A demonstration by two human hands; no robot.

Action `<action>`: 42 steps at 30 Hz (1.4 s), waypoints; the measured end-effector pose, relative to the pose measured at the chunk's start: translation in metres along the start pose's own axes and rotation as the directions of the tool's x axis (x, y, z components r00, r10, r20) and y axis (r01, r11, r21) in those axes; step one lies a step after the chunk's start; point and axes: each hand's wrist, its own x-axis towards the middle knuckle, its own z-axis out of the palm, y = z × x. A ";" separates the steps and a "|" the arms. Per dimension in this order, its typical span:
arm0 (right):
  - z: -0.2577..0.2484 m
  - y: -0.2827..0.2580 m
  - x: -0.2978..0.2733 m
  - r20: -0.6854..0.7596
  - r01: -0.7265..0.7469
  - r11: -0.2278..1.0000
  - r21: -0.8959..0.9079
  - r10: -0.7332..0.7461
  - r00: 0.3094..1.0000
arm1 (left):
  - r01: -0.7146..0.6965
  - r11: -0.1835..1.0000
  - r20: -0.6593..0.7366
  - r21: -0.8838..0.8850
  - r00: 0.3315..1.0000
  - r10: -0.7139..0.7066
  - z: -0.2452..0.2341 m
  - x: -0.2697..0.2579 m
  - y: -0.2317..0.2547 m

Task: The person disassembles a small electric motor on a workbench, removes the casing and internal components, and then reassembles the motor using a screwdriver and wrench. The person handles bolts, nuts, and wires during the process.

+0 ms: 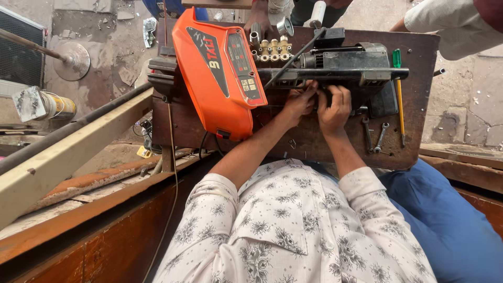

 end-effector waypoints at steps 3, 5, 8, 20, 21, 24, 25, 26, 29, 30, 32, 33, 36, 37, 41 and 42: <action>-0.003 0.003 -0.005 0.036 0.017 1.000 0.001 -0.017 0.999 | 0.000 1.000 0.016 0.005 1.000 0.000 0.001 -0.005 -0.002; -0.003 0.003 -0.004 0.032 0.096 0.995 0.039 -0.098 0.995 | 0.029 0.999 0.003 -0.040 1.000 -0.028 0.001 -0.004 0.000; -0.002 0.003 -0.003 -0.002 -0.053 0.998 -0.039 0.053 0.999 | 0.073 0.997 -0.024 -0.002 0.997 -0.073 0.000 -0.002 0.000; -0.023 0.004 -0.031 0.076 -0.284 0.952 0.113 0.276 0.958 | -0.282 0.927 -0.333 0.248 0.873 0.355 -0.018 -0.003 -0.037; -0.026 0.003 -0.044 0.111 -0.285 0.953 0.100 0.274 0.955 | -0.157 0.957 -0.332 0.246 0.914 0.235 -0.020 -0.007 -0.047; -0.019 0.003 -0.074 0.187 -0.294 0.954 0.064 0.278 0.942 | 0.106 0.959 -0.273 0.261 0.962 -0.032 -0.030 -0.011 -0.063; -0.011 0.003 -0.079 0.190 -0.304 0.951 0.049 0.290 0.938 | 0.112 0.952 -0.214 0.285 0.976 -0.050 -0.034 -0.009 -0.060; -0.007 0.005 -0.083 0.193 -0.314 0.949 0.034 0.302 0.934 | 0.115 0.944 -0.154 0.309 0.986 -0.070 -0.036 -0.010 -0.059; 0.011 0.009 -0.083 0.172 -0.322 0.946 0.027 0.313 0.934 | 0.286 0.883 -0.148 0.372 0.957 -0.248 -0.045 -0.004 -0.040; 0.016 0.010 -0.083 0.161 -0.319 0.947 0.045 0.308 0.938 | 0.295 0.863 -0.142 0.410 0.955 -0.259 -0.046 -0.001 -0.036; 0.017 0.012 -0.089 0.152 -0.316 0.946 0.073 0.303 0.941 | 0.322 0.820 -0.135 0.474 0.946 -0.294 -0.047 -0.001 -0.037; 0.017 0.013 -0.090 0.141 -0.291 0.953 0.082 0.277 0.950 | 0.319 0.819 -0.143 0.477 0.947 -0.286 -0.046 0.001 -0.038; 0.018 0.015 -0.090 0.098 -0.257 0.965 0.053 0.251 0.963 | 0.308 0.816 -0.146 0.490 0.951 -0.272 -0.043 0.005 -0.039; 0.019 0.014 -0.089 0.077 -0.275 0.961 0.006 0.274 0.959 | 0.302 0.815 -0.134 0.494 0.953 -0.273 -0.043 0.005 -0.040; 0.025 0.010 -0.091 0.148 -0.366 0.928 -0.064 0.372 0.916 | 0.278 0.868 -0.076 0.412 0.959 -0.272 -0.047 0.002 -0.044; 0.025 0.010 -0.093 0.183 -0.410 0.911 -0.041 0.410 0.894 | 0.276 0.862 -0.078 0.426 0.960 -0.269 -0.049 0.001 -0.047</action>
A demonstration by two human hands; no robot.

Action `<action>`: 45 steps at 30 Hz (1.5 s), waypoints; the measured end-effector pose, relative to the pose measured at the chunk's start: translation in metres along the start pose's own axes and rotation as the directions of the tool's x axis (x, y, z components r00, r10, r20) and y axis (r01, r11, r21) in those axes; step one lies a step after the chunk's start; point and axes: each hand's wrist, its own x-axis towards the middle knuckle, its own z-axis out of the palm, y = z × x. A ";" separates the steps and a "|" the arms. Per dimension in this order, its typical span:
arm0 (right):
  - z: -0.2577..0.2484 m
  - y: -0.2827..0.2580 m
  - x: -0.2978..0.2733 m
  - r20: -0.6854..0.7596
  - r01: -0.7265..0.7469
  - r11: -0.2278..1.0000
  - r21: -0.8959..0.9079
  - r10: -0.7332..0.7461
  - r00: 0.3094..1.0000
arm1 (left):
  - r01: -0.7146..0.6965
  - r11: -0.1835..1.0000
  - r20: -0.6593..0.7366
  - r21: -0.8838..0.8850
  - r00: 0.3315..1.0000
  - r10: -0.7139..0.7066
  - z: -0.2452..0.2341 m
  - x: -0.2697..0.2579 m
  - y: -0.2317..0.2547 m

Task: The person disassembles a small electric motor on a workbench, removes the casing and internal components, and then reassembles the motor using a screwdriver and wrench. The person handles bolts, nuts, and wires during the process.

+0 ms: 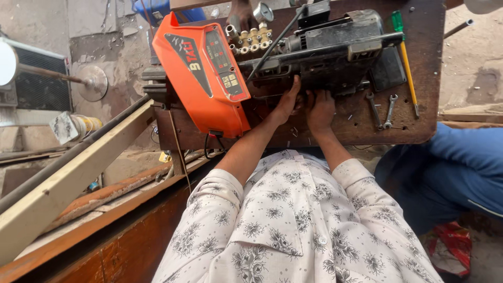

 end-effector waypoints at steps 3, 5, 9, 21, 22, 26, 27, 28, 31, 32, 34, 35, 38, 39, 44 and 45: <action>0.001 0.008 0.008 0.148 -0.161 0.987 0.026 0.155 0.977 | -0.008 1.000 0.002 0.018 1.000 0.008 0.002 0.006 -0.004; 0.004 0.014 0.014 0.292 -0.321 0.946 -0.056 0.323 0.900 | 0.008 1.000 0.008 -0.007 1.000 -0.008 -0.002 0.009 -0.009; 0.008 0.021 0.030 0.430 -0.624 0.746 0.233 0.497 0.754 | 0.007 0.994 -0.083 0.107 0.997 0.002 -0.001 0.018 -0.011; -0.014 0.007 0.034 0.364 -0.248 0.961 -0.120 0.275 0.890 | -0.064 0.994 -0.157 0.091 0.985 0.078 0.001 0.020 -0.015; -0.016 0.004 0.038 0.333 -0.185 0.982 -0.033 0.186 0.924 | -0.046 0.995 -0.161 0.091 0.985 0.060 0.002 0.022 -0.013; -0.026 -0.014 0.031 0.268 -0.063 0.988 -0.143 0.099 0.958 | -0.003 0.997 -0.132 0.082 0.991 0.013 0.001 0.025 -0.020; -0.028 -0.017 0.029 0.240 -0.108 0.986 -0.128 0.136 0.961 | -0.008 0.995 -0.137 0.100 0.990 0.022 -0.001 0.027 -0.022; -0.029 -0.021 0.028 0.213 -0.152 0.982 -0.112 0.174 0.962 | -0.013 0.993 -0.141 0.118 0.990 0.030 -0.004 0.029 -0.024; -0.033 -0.023 0.026 0.277 -0.191 0.969 -0.157 0.229 0.933 | -0.003 0.996 -0.206 0.084 0.978 0.021 -0.002 0.034 -0.031; -0.034 -0.023 0.024 0.319 -0.191 0.964 -0.186 0.243 0.916 | 0.004 0.998 -0.234 0.062 0.972 0.010 -0.001 0.033 -0.033; -0.033 -0.024 0.032 0.234 -0.197 0.973 -0.122 0.221 0.947 | 0.022 0.994 -0.190 0.110 0.982 -0.001 -0.001 0.036 -0.026; -0.032 -0.024 0.033 0.197 -0.195 0.977 -0.090 0.210 0.958 | 0.031 0.991 -0.172 0.128 0.985 -0.009 -0.002 0.034 -0.024; -0.032 -0.025 0.029 0.304 -0.284 0.933 -0.220 0.342 0.889 | -0.069 0.993 -0.179 0.099 0.980 0.086 0.001 0.025 -0.026; -0.031 -0.026 0.029 0.283 -0.281 0.940 -0.193 0.327 0.902 | -0.059 0.995 -0.157 0.086 0.985 0.072 0.001 0.025 -0.024; -0.031 -0.023 0.026 0.214 -0.319 0.939 -0.130 0.341 0.915 | -0.086 0.994 -0.188 0.074 0.977 0.098 0.003 0.020 -0.023; -0.033 -0.019 0.026 0.167 -0.289 0.954 -0.077 0.298 0.940 | -0.055 0.994 -0.177 0.094 0.982 0.071 0.003 0.020 -0.022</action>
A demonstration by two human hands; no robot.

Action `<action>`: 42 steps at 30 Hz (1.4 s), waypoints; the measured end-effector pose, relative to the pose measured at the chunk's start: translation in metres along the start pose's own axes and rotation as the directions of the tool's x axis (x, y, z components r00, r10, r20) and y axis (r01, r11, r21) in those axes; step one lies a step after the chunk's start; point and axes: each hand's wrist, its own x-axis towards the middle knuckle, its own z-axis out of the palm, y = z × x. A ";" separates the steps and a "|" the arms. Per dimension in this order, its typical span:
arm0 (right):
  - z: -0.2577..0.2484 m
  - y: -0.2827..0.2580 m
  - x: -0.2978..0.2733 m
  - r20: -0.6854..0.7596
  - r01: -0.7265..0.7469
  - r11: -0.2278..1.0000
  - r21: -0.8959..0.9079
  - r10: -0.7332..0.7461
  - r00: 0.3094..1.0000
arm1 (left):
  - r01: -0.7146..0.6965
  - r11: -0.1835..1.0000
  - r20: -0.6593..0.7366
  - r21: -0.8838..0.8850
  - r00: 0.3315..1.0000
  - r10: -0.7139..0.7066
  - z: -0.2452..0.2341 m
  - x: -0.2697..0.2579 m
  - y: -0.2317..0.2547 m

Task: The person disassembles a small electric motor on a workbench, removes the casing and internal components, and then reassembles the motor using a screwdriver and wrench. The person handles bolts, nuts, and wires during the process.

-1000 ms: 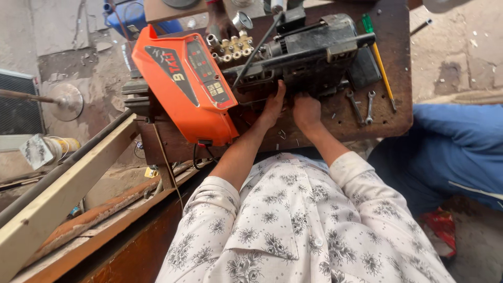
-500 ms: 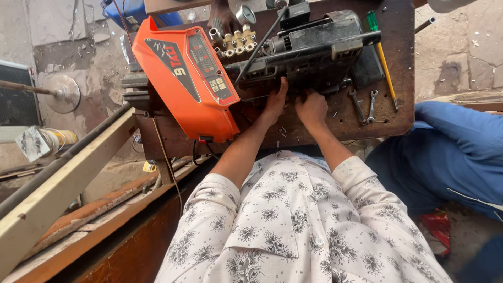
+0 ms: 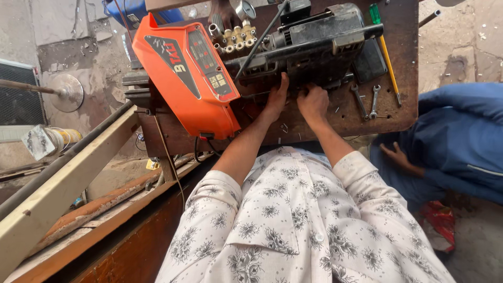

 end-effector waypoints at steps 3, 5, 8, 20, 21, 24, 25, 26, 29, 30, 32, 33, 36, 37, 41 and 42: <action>-0.011 0.013 0.013 -0.238 0.106 0.988 0.114 -0.077 0.968 | 0.028 0.999 0.045 0.043 0.999 -0.030 -0.002 0.005 0.013; -0.021 0.028 0.009 -0.449 0.108 0.982 0.157 -0.026 0.893 | 0.032 0.999 0.089 0.023 0.995 -0.034 -0.001 -0.005 0.008; -0.028 0.036 0.014 -0.347 0.009 1.000 -0.002 -0.009 0.938 | 0.021 0.999 0.114 -0.028 0.993 -0.018 -0.003 -0.011 0.016; -0.027 0.064 0.024 -0.175 -0.018 0.995 -0.101 0.000 0.985 | 0.025 0.999 0.098 -0.028 0.995 -0.022 -0.002 -0.013 0.019; -0.026 0.068 0.025 -0.156 -0.004 0.996 -0.094 -0.010 0.988 | 0.027 0.999 0.097 -0.027 0.995 -0.024 -0.002 -0.013 0.017; -0.027 0.071 0.033 -0.131 0.052 0.996 -0.073 -0.061 0.990 | 0.027 0.999 0.101 -0.026 0.995 -0.025 0.000 -0.012 0.019; -0.026 0.070 0.035 -0.138 0.080 0.995 -0.066 -0.089 0.986 | 0.028 0.999 0.106 -0.029 0.994 -0.025 -0.001 -0.010 0.022; -0.026 0.069 0.034 -0.141 0.106 0.993 -0.061 -0.113 0.984 | 0.035 0.999 0.109 -0.032 0.994 -0.031 -0.001 -0.011 0.021; -0.024 0.066 0.035 -0.166 -0.035 0.995 -0.095 0.019 0.986 | 0.042 0.999 0.118 -0.023 0.992 -0.039 -0.003 -0.009 0.020; -0.023 0.067 0.029 -0.161 0.023 0.985 -0.169 -0.051 0.986 | 0.030 0.999 0.106 -0.018 0.994 -0.028 -0.003 -0.011 0.015; -0.025 0.071 0.025 -0.143 0.140 0.940 -0.311 -0.192 0.971 | -0.002 1.000 0.085 -0.005 0.996 0.002 -0.001 -0.009 0.010; -0.027 0.072 0.024 -0.155 0.117 0.953 -0.280 -0.165 0.974 | 0.013 1.000 0.087 0.000 0.996 -0.013 0.000 -0.007 0.009; -0.027 0.071 0.030 -0.166 0.062 0.976 -0.208 -0.098 0.981 | 0.016 1.000 0.086 0.026 0.996 -0.018 -0.001 0.002 0.010; -0.026 0.072 0.030 -0.151 0.043 0.978 -0.203 -0.075 0.986 | -0.001 0.999 0.085 0.042 0.996 -0.003 -0.001 0.002 0.008; -0.022 0.069 0.028 -0.141 0.018 0.987 -0.160 -0.041 0.989 | 0.014 1.000 0.048 0.004 0.999 -0.014 -0.002 -0.001 0.004; -0.022 0.067 0.029 -0.170 0.065 0.987 -0.145 -0.090 0.981 | 0.010 1.000 0.058 -0.002 0.998 -0.010 -0.002 -0.001 0.007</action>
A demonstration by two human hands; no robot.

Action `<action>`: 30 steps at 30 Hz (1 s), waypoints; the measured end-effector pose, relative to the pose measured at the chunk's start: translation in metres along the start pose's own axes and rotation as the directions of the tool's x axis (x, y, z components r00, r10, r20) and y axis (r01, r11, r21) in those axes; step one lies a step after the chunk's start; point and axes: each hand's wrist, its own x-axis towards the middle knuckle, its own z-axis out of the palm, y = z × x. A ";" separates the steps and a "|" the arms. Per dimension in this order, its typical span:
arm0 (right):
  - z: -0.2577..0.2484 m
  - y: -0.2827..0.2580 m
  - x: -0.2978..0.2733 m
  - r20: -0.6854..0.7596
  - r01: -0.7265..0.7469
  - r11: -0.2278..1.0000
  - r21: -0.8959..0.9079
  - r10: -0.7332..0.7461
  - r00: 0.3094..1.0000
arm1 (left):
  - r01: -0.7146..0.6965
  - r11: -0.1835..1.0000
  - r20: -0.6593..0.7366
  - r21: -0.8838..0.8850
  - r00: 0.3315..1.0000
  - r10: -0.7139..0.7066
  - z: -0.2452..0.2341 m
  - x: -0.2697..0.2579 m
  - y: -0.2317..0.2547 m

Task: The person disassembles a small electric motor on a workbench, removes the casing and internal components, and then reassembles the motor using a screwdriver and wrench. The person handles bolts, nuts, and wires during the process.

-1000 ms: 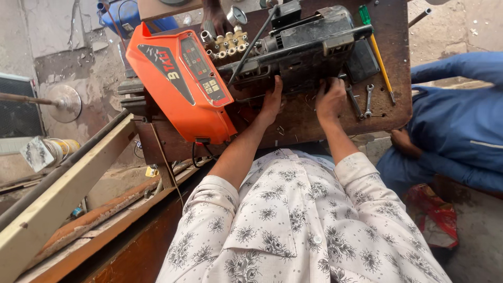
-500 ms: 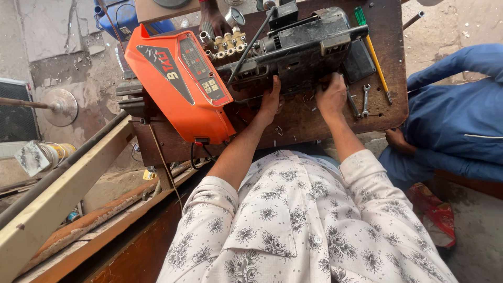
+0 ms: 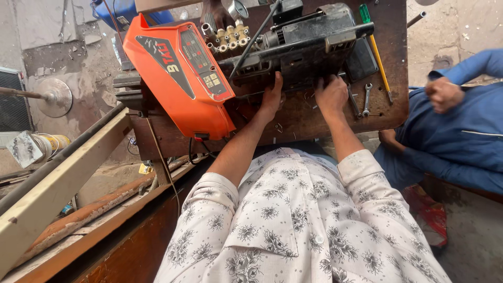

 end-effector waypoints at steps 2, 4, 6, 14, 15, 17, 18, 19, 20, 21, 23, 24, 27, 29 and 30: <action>-0.001 -0.001 -0.001 -0.071 0.089 0.995 0.038 -0.086 0.994 | -0.004 1.000 0.021 -0.013 1.000 0.004 0.001 -0.002 0.003; -0.002 0.000 -0.005 -0.148 0.178 0.983 0.053 -0.168 0.975 | -0.027 1.000 0.045 0.009 0.999 0.027 0.002 -0.004 0.004; 0.000 0.000 -0.010 -0.164 0.159 0.984 0.075 -0.145 0.976 | -0.022 0.999 0.052 0.024 0.998 0.021 -0.001 -0.007 0.004; 0.001 -0.010 -0.015 -0.163 0.027 0.961 0.275 0.019 0.986 | 0.001 0.999 0.047 -0.035 0.999 0.001 0.001 -0.005 0.008; 0.001 -0.012 -0.015 -0.212 0.050 0.963 0.265 0.007 0.977 | 0.001 0.999 0.049 -0.034 0.999 0.000 0.000 -0.005 0.007; 0.002 -0.015 -0.015 -0.305 0.098 0.966 0.241 -0.021 0.952 | 0.002 0.999 0.051 -0.038 0.999 0.000 -0.001 -0.003 0.005; 0.001 -0.014 -0.019 -0.274 0.066 0.964 0.258 0.007 0.962 | -0.006 0.999 0.053 -0.034 0.999 0.008 -0.001 -0.004 0.001; 0.002 -0.014 -0.021 -0.243 0.034 0.961 0.275 0.035 0.969 | -0.014 0.999 0.056 -0.030 0.998 0.016 -0.001 -0.004 -0.002; 0.004 -0.015 -0.019 -0.215 0.007 0.956 0.294 0.059 0.975 | -0.029 0.999 0.056 -0.025 0.998 0.030 -0.002 -0.002 -0.001; 0.005 -0.016 -0.018 -0.210 -0.026 0.957 0.289 0.090 0.974 | -0.021 1.000 0.053 -0.023 0.998 0.022 -0.002 -0.001 -0.001; 0.008 -0.015 -0.019 -0.198 -0.094 0.957 0.275 0.152 0.968 | -0.001 1.000 0.051 -0.021 0.999 0.002 -0.001 -0.002 -0.003; 0.010 -0.015 -0.018 -0.224 -0.056 0.961 0.272 0.120 0.967 | -0.005 0.999 0.051 -0.038 0.999 0.006 -0.001 -0.001 -0.001; 0.016 -0.014 -0.017 -0.302 0.056 0.962 0.269 0.029 0.953 | -0.015 0.998 0.055 -0.064 0.998 0.018 -0.002 -0.004 0.003; 0.018 -0.012 -0.018 -0.361 0.126 0.953 0.276 -0.019 0.932 | -0.023 0.999 0.068 -0.048 0.997 0.026 -0.002 -0.008 0.006; 0.019 -0.010 -0.018 -0.352 0.067 0.956 0.285 0.040 0.935 | -0.014 0.999 0.067 -0.052 0.998 0.018 -0.002 -0.009 0.006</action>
